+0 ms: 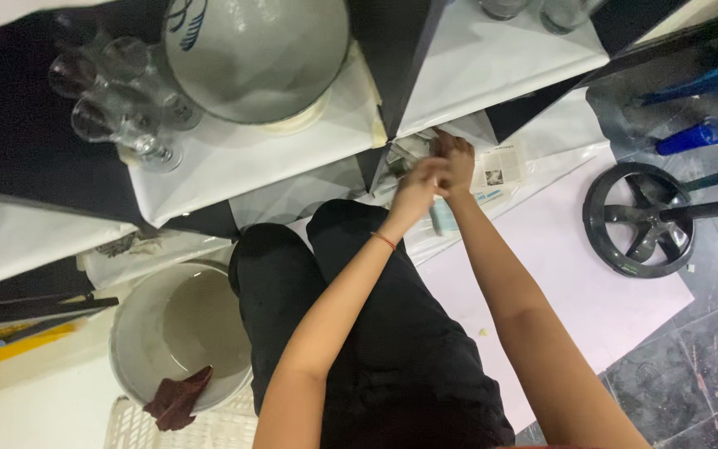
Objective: The person sits on the floor and wraps individual glassware and ceramic items with newspaper. They fold the paper around each item and place the wrapped pieces onto a nearby shelf.
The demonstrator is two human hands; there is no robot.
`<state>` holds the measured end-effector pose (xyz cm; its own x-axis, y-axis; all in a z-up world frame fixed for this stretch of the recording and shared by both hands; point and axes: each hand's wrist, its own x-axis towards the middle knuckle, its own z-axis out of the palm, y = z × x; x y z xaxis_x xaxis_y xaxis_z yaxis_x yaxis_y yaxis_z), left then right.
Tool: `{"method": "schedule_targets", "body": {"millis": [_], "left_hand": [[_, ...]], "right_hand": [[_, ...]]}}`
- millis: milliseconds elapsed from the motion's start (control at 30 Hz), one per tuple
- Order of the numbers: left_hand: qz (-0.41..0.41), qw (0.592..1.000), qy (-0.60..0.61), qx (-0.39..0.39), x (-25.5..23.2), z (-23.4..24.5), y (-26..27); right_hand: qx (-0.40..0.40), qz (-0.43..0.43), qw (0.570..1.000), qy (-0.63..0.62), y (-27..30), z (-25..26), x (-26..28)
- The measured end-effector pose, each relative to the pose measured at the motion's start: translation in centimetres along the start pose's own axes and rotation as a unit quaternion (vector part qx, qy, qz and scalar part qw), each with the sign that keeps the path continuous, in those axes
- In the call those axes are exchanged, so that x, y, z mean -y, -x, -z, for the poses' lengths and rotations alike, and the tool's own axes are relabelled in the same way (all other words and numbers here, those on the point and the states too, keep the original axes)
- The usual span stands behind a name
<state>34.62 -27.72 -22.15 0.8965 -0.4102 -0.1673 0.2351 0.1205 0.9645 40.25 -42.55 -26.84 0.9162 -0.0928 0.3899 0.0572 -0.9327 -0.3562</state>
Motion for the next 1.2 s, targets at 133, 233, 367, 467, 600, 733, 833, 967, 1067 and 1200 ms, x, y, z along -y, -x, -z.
{"method": "schedule_targets", "body": {"millis": [133,233,367,467,600,733,833,967,1067,1200], "left_hand": [[-0.102,0.973,-0.100,-0.181,2.5,1.0,-2.7],[-0.229,0.916,-0.293,-0.153,-1.6,0.8,-0.5],[-0.369,0.824,-0.428,-0.040,-8.5,-1.3,3.6],[-0.344,0.845,-0.409,0.030,-10.2,-2.6,6.2],[-0.325,0.866,-0.371,0.084,-12.2,-3.8,8.8],[-0.336,0.884,-0.307,0.107,-14.1,-4.4,12.4],[-0.305,0.892,-0.319,0.099,-12.5,-4.5,13.4],[-0.111,0.986,-0.119,0.045,-10.3,-1.8,13.9],[-0.009,0.996,-0.001,0.088,-11.3,0.7,15.2],[-0.100,0.973,-0.119,0.169,-13.5,2.1,17.7]], "right_hand": [[-0.105,-0.139,0.982,-0.077,1.4,3.8,1.9],[-0.260,-0.054,0.957,-0.120,2.5,8.0,3.8],[-0.109,-0.199,0.912,-0.343,5.7,13.5,5.5],[-0.083,-0.205,0.877,-0.427,8.1,17.1,5.9],[-0.029,-0.269,0.848,-0.456,10.8,20.2,4.7],[-0.060,-0.377,0.596,-0.707,11.9,22.1,4.1],[-0.049,-0.323,0.584,-0.744,13.8,23.8,3.5],[-0.033,-0.263,0.636,-0.724,16.6,25.4,0.9],[0.039,-0.177,0.728,-0.661,18.2,28.1,0.0],[0.164,-0.072,0.887,-0.426,18.8,35.5,3.3]]}}
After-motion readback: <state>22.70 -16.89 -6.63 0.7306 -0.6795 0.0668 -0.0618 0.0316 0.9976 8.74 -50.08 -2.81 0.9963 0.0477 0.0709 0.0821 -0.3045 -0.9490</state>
